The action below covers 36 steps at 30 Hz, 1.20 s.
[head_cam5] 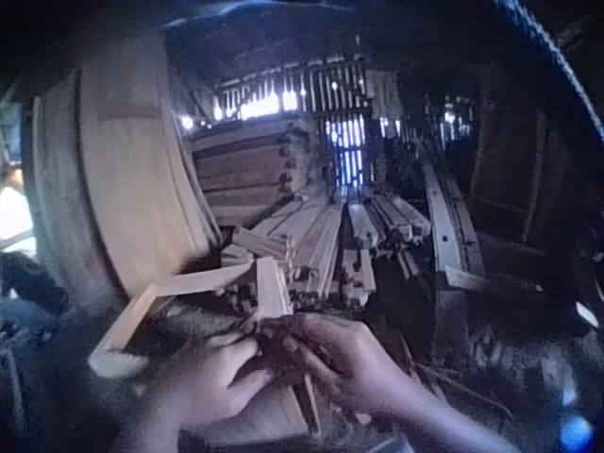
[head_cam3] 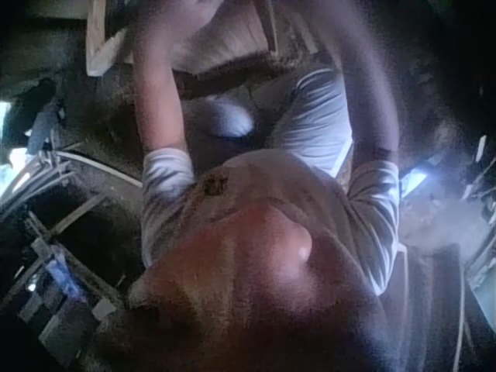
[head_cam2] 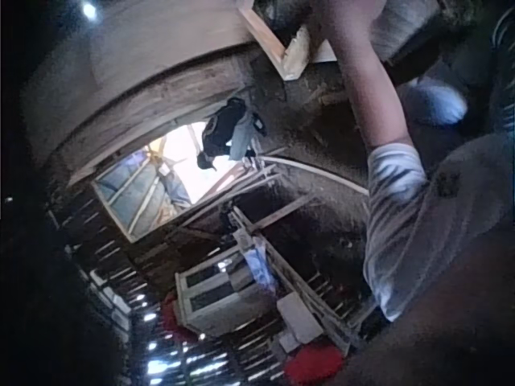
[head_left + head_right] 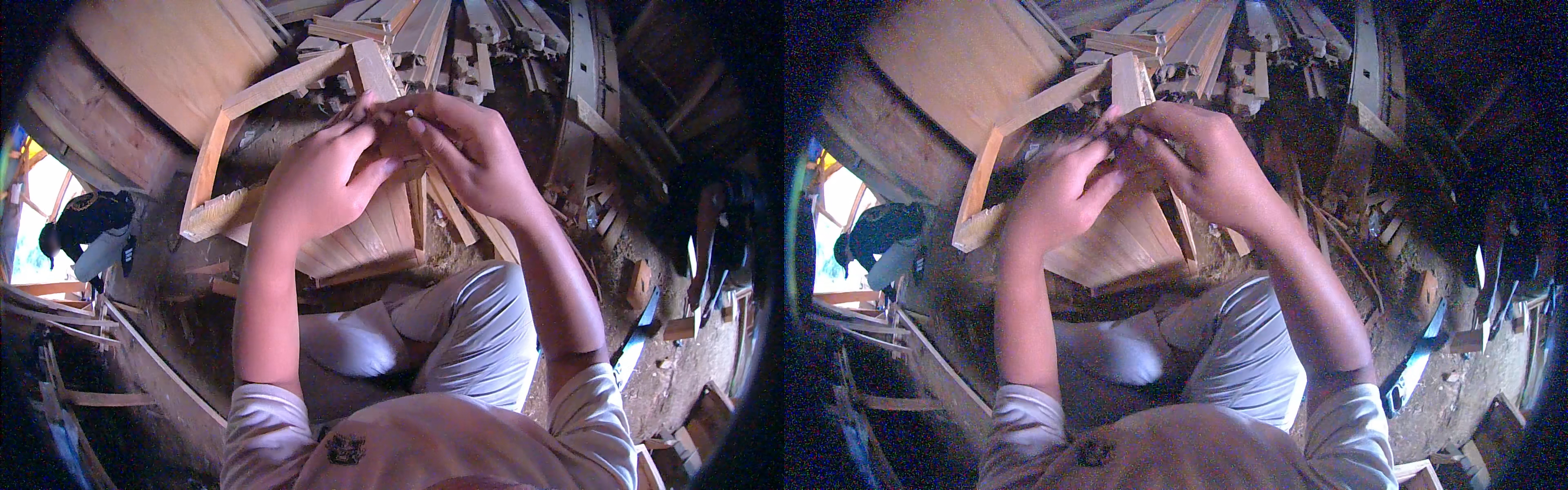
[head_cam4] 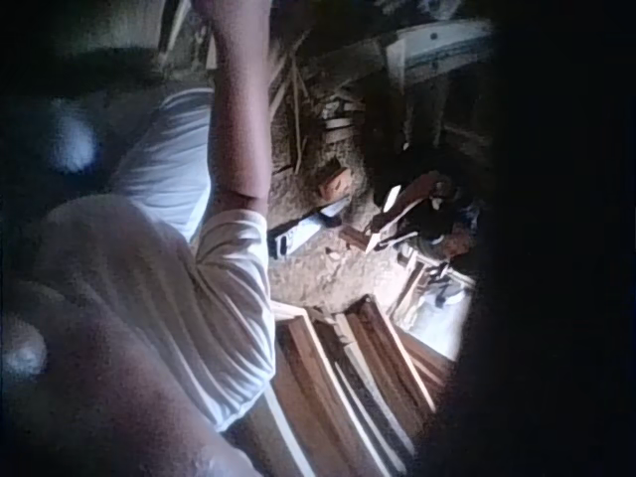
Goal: The person sits on the floor and assembles a small wooden frame by hand. They use a hammer to drive nails into the joints and a chisel to adjust the fit of the wooden pieces.
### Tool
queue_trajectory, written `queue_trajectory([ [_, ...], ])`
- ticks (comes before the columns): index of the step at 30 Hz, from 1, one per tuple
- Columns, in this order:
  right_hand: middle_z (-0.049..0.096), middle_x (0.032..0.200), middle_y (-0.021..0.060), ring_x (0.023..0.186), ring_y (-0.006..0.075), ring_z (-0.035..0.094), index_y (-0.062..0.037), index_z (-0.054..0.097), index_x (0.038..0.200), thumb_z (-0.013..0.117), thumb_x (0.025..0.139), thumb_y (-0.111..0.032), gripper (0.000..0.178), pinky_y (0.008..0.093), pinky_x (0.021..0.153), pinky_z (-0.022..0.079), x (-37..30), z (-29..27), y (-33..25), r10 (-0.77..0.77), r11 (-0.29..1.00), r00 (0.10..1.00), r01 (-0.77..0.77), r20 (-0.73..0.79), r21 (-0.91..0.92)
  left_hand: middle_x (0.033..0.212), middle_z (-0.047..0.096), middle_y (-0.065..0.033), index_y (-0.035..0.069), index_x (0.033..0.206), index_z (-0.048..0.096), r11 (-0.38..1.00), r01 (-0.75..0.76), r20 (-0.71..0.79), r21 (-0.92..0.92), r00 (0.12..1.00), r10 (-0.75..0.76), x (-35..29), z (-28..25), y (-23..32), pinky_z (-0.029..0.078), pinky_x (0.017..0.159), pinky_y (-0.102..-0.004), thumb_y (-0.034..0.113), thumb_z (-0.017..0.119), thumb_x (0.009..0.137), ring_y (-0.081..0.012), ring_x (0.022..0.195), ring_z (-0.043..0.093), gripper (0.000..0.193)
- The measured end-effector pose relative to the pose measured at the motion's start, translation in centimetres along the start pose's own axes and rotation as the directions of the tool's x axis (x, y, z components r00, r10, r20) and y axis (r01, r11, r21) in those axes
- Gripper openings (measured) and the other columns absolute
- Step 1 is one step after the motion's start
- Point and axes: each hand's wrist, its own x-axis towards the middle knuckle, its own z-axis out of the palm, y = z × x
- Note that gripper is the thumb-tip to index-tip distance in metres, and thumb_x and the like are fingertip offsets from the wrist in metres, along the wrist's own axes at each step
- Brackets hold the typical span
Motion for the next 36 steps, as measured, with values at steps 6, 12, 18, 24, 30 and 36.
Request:
queue_trajectory([
  [6, 0.070, 0.101, 0.0214, 0.098, 0.0424, 0.068, 0.0029, 0.067, 0.108, 0.065, 0.096, -0.009, 0.017, 0.0434, 0.085, 0.055, 0.1, -0.7, 0.1, -0.162, 0.974, 0.986, 0.154, -0.032, -0.166, 0.141, 0.057, -0.0279, -0.005, 0.123, 0.064, 0.992, -0.124, -0.108, 0.017, 0.986, 0.125, 0.0, 0.6, -0.6, 0.043, 0.113, -0.0466, 0.027, 0.064, 0.095, -0.0413, 0.137, 0.051, 0.043],
  [12, 0.064, 0.080, 0.0084, 0.075, 0.0110, 0.059, 0.0048, 0.065, 0.094, 0.067, 0.098, -0.010, 0.015, 0.0287, 0.068, 0.049, -1.1, -2.2, 1.3, 0.094, 0.996, 0.906, -0.081, -0.413, 0.048, 0.138, 0.059, -0.0299, -0.008, 0.122, 0.063, 0.976, -0.215, -0.131, 0.033, 0.967, 0.217, 1.3, 0.0, 0.2, 0.039, 0.116, -0.0465, 0.019, 0.058, 0.099, -0.0443, 0.138, 0.048, 0.036],
  [18, 0.065, 0.079, 0.0025, 0.072, 0.0042, 0.056, 0.0036, 0.068, 0.099, 0.068, 0.098, -0.010, 0.014, 0.0233, 0.062, 0.046, -1.7, -2.5, 1.0, 0.240, 0.960, 0.887, -0.157, -0.394, 0.230, 0.117, 0.068, -0.0288, -0.005, 0.124, 0.060, 0.976, -0.119, -0.137, -0.181, 0.986, 0.095, 2.1, 0.9, 0.3, 0.051, 0.097, -0.0495, 0.012, 0.052, 0.100, -0.0458, 0.112, 0.064, 0.030],
  [24, 0.071, 0.082, 0.0054, 0.073, 0.0050, 0.061, 0.0030, 0.070, 0.103, 0.070, 0.093, -0.012, 0.018, 0.0267, 0.064, 0.052, -1.6, -2.5, 0.6, 0.194, 0.981, 0.943, -0.180, -0.270, 0.075, 0.097, 0.071, -0.0277, -0.001, 0.122, 0.059, 0.991, -0.032, -0.079, -0.133, 0.997, 0.022, 2.1, 0.1, 1.4, 0.054, 0.080, -0.0530, 0.007, 0.049, 0.098, -0.0487, 0.093, 0.068, 0.027],
  [30, 0.073, 0.088, 0.0090, 0.078, 0.0101, 0.066, 0.0029, 0.069, 0.104, 0.068, 0.097, -0.011, 0.015, 0.0292, 0.071, 0.055, -1.0, -1.6, 0.1, 0.191, 0.974, 0.966, -0.163, -0.177, 0.159, 0.104, 0.069, -0.0304, -0.001, 0.123, 0.058, 0.987, -0.007, -0.083, -0.160, 0.997, -0.006, 1.9, 0.5, 1.2, 0.053, 0.086, -0.0547, 0.005, 0.048, 0.097, -0.0495, 0.100, 0.066, 0.029],
  [36, 0.071, 0.089, 0.0154, 0.080, 0.0202, 0.069, 0.0023, 0.067, 0.104, 0.064, 0.099, -0.010, 0.014, 0.0346, 0.076, 0.054, -0.7, -1.1, -0.6, 0.105, 0.993, 0.992, -0.102, -0.068, 0.053, 0.142, 0.055, -0.0303, 0.000, 0.139, 0.053, 0.982, -0.181, -0.177, -0.061, 0.970, 0.168, 2.0, 1.9, -1.0, 0.045, 0.107, -0.0521, 0.002, 0.043, 0.099, -0.0455, 0.127, 0.057, 0.041],
])
